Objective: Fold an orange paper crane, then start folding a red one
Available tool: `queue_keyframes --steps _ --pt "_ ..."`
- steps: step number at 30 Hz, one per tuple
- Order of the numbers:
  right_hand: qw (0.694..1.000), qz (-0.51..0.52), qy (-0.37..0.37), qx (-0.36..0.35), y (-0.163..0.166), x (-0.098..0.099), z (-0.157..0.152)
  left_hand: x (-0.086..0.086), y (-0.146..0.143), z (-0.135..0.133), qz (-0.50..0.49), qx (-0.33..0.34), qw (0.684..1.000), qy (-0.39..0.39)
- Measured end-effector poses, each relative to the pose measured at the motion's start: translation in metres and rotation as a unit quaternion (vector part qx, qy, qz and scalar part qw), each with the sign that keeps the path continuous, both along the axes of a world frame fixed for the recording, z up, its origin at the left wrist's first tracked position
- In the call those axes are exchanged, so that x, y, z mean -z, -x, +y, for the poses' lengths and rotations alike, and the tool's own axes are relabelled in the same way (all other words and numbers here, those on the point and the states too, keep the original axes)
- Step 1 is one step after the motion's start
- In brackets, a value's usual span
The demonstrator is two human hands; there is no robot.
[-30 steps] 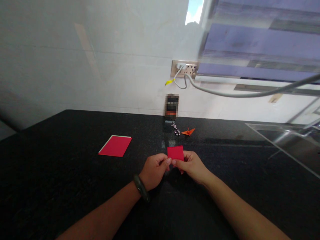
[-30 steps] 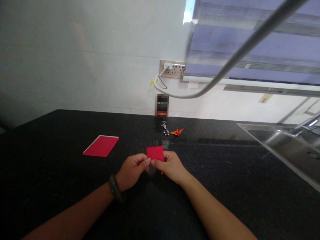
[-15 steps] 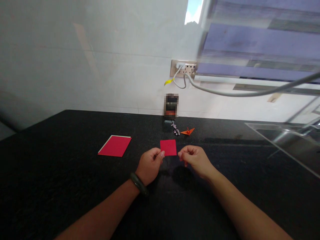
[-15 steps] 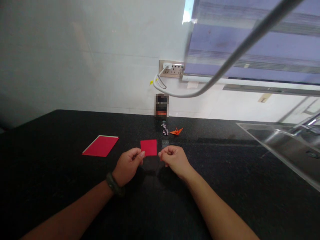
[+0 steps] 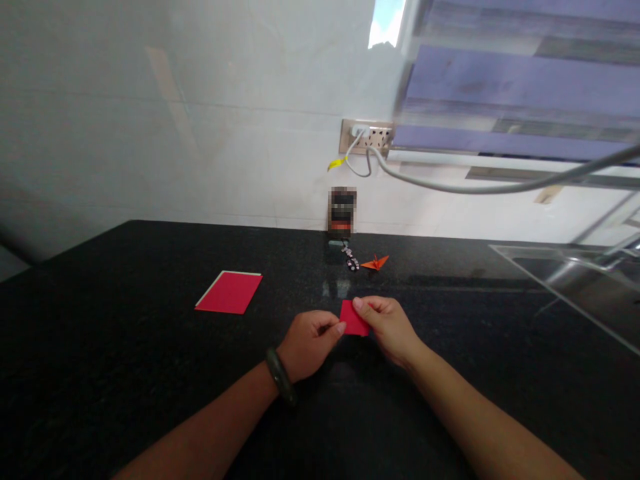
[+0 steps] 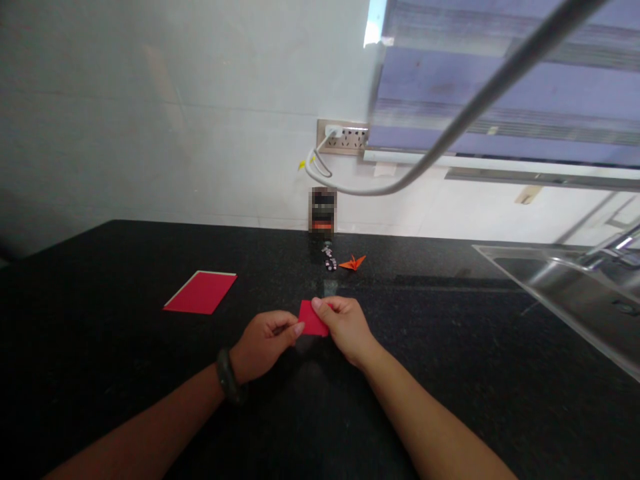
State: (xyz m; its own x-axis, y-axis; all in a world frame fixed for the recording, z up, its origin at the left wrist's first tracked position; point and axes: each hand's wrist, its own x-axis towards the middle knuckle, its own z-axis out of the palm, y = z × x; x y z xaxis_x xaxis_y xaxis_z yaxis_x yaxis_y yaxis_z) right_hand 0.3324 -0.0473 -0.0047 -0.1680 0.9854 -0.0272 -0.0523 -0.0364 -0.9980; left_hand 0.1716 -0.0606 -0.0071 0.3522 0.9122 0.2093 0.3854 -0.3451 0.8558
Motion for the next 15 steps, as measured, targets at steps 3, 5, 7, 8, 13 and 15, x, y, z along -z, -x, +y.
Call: queue_keyframes --steps 3,5,7,8,13,15 --pt "1.0 -0.005 -0.004 -0.006 -0.0014 0.0007 0.0006 -0.0031 -0.0004 0.0 -0.004 0.0 1.0 0.011" --pt "1.0 -0.016 -0.011 -0.009 -0.0023 0.0008 0.0008 -0.0044 -0.0017 -0.0006 -0.005 0.001 1.0 0.019" --pt "0.999 -0.036 -0.024 -0.019 -0.0031 0.0001 0.0007 -0.0045 -0.0029 -0.0013 -0.006 0.007 0.999 0.032" --pt "0.998 -0.048 -0.029 -0.028 -0.0034 -0.0006 0.0006 -0.004 -0.0033 -0.0015 -0.007 0.01 0.999 0.041" --pt "0.997 -0.051 -0.019 -0.055 -0.0026 -0.0033 -0.0007 0.0017 -0.0012 -0.0001 -0.016 0.015 0.998 0.05" --pt "0.998 -0.038 -0.019 -0.035 -0.0022 -0.0037 -0.001 0.0032 0.0001 0.001 -0.016 0.009 0.999 0.037"
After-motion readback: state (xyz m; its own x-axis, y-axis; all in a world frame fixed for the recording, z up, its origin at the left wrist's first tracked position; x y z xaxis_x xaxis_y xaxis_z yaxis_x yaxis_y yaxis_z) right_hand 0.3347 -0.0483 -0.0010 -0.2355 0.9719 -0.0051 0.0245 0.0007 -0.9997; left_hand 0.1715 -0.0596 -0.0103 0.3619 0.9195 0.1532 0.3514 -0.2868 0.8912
